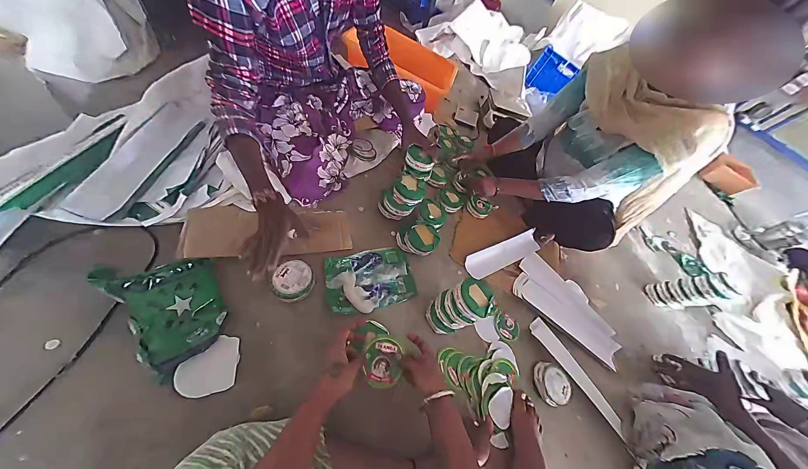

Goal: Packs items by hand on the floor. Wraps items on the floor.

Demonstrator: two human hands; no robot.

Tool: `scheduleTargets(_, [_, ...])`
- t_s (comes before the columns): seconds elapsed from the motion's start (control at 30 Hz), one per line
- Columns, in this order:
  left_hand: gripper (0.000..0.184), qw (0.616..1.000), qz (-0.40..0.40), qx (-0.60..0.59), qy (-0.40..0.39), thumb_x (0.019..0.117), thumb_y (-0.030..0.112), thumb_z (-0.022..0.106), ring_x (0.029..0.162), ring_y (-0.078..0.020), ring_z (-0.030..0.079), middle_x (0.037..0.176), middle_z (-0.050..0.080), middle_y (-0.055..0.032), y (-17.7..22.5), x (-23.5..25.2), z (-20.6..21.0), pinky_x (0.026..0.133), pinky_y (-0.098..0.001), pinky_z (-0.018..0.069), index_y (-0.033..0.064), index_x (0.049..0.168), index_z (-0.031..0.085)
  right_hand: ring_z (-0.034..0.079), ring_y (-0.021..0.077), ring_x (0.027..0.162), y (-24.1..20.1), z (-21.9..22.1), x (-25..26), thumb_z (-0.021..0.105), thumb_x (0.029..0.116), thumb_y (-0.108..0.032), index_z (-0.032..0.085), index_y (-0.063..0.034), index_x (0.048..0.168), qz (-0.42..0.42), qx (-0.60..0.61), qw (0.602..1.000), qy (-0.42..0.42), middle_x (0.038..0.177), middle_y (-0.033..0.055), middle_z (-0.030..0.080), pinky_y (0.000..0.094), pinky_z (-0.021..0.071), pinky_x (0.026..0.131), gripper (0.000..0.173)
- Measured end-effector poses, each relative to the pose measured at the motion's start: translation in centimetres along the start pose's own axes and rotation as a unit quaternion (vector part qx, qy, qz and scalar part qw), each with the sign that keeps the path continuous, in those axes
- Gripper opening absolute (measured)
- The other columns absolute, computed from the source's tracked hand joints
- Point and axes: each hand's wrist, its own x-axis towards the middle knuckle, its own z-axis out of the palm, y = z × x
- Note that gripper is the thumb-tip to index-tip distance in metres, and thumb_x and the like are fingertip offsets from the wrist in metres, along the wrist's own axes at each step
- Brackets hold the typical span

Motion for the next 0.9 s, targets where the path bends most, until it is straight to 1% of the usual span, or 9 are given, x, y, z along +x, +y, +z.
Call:
scheduleTargets(0.17, [0.047, 0.991, 0.009, 0.117, 0.070, 0.0931, -0.007, 0.056, 0.098, -0.0334, 0.066, 0.121, 0.063, -0.0256, -1.2, 1.0, -0.2, 0.088, -0.0468, 0.0543, -0.0051, 0.140, 0.052, 0.073, 0.0229, 0.089, 0.8, 2.6, 2.6, 0.074, 0.0902, 0.000, 0.046, 0.0044, 0.143, -0.088, -0.122, 0.986, 0.077, 0.106, 0.0197, 0.074, 0.0391, 0.0577, 0.084, 0.060])
scheduleTargets(0.33, [0.047, 0.961, 0.003, 0.267, 0.067, 0.0960, -0.001, 0.059, 0.126, -0.0406, 0.058, 0.140, 0.055, -0.0268, -1.5, 2.2, -0.3, 0.105, -0.0507, 0.0487, 0.0037, 0.143, 0.055, 0.074, 0.0281, 0.093, 1.0, 3.8, 4.0, 0.079, 0.0878, -0.007, 0.051, -0.0011, 0.143, -0.085, -0.204, 0.968, 0.117, 0.104, 0.0142, 0.077, 0.0503, 0.0558, 0.088, 0.062])
scheduleTargets(0.4, [0.049, 0.937, 0.083, 0.335, 0.055, 0.0937, 0.002, 0.061, 0.134, -0.0442, 0.052, 0.141, 0.056, -0.0266, -1.7, 2.1, 0.5, 0.110, -0.0564, 0.0426, 0.0035, 0.142, 0.057, 0.074, 0.0291, 0.095, 0.8, 3.8, 4.0, 0.080, 0.0876, -0.008, 0.051, -0.0025, 0.144, -0.080, -0.223, 0.964, 0.121, 0.105, 0.0134, 0.077, 0.0516, 0.0555, 0.089, 0.063])
scheduleTargets(0.47, [0.061, 0.910, 0.163, 0.380, -0.001, 0.0921, 0.013, 0.065, 0.145, -0.0436, 0.042, 0.153, 0.047, -0.0258, -2.8, 2.3, 1.8, 0.119, -0.0575, 0.0322, -0.0028, 0.148, 0.049, 0.074, 0.0302, 0.096, 0.5, 3.7, 4.0, 0.079, 0.0886, -0.009, 0.050, -0.0039, 0.145, -0.070, -0.246, 0.959, 0.122, 0.107, 0.0134, 0.077, 0.0524, 0.0555, 0.089, 0.064])
scheduleTargets(0.53, [0.094, 0.868, 0.122, 0.468, -0.111, 0.0903, 0.040, 0.069, 0.157, -0.0390, 0.015, 0.168, 0.019, -0.0252, -2.7, 2.4, 2.9, 0.127, -0.0535, 0.0090, -0.0076, 0.158, 0.024, 0.074, 0.0308, 0.098, 0.5, 3.6, 4.2, 0.076, 0.0904, -0.008, 0.048, -0.0053, 0.147, -0.058, -0.261, 0.956, 0.123, 0.109, 0.0135, 0.076, 0.0526, 0.0553, 0.090, 0.063])
scheduleTargets(0.57, [0.104, 0.843, 0.105, 0.512, -0.129, 0.0888, 0.049, 0.069, 0.158, -0.0389, 0.011, 0.169, 0.013, -0.0263, -2.9, 2.5, 3.6, 0.126, -0.0534, 0.0067, -0.0087, 0.159, 0.019, 0.073, 0.0311, 0.098, 0.6, 3.5, 4.3, 0.075, 0.0902, -0.007, 0.047, -0.0051, 0.147, -0.053, -0.259, 0.956, 0.124, 0.109, 0.0141, 0.076, 0.0527, 0.0551, 0.090, 0.063])
scheduleTargets(0.73, [0.103, 0.820, 0.132, 0.553, -0.072, 0.0829, 0.040, 0.078, 0.155, -0.0433, 0.019, 0.165, 0.020, -0.0302, -4.4, 2.5, 5.1, 0.123, -0.0590, 0.0147, -0.0115, 0.156, 0.027, 0.071, 0.0275, 0.095, 0.9, 2.7, 5.0, 0.072, 0.0882, 0.004, 0.038, 0.0009, 0.150, -0.051, -0.177, 0.976, 0.115, 0.116, 0.0207, 0.070, 0.0420, 0.0572, 0.085, 0.070])
scheduleTargets(0.8, [0.109, 0.824, 0.138, 0.547, -0.059, 0.0760, 0.054, 0.081, 0.154, -0.0452, 0.021, 0.164, 0.024, -0.0304, -4.6, 2.6, 5.2, 0.123, -0.0613, 0.0152, -0.0039, 0.156, 0.034, 0.069, 0.0254, 0.093, 0.7, 2.0, 4.8, 0.065, 0.0908, 0.008, 0.036, 0.0055, 0.150, -0.058, -0.118, 0.983, 0.130, 0.117, 0.0240, 0.066, 0.0380, 0.0562, 0.082, 0.066])
scheduleTargets(0.9, [0.101, 0.817, 0.093, 0.557, -0.120, 0.0781, 0.065, 0.076, 0.156, -0.0473, 0.008, 0.167, 0.013, -0.0310, -3.6, 2.8, 4.9, 0.123, -0.0646, 0.0049, 0.0219, 0.160, 0.036, 0.068, 0.0258, 0.098, 0.9, 0.6, 4.2, 0.061, 0.0945, 0.007, 0.037, 0.0057, 0.149, -0.056, -0.079, 0.982, 0.162, 0.120, 0.0258, 0.065, 0.0382, 0.0549, 0.086, 0.060])
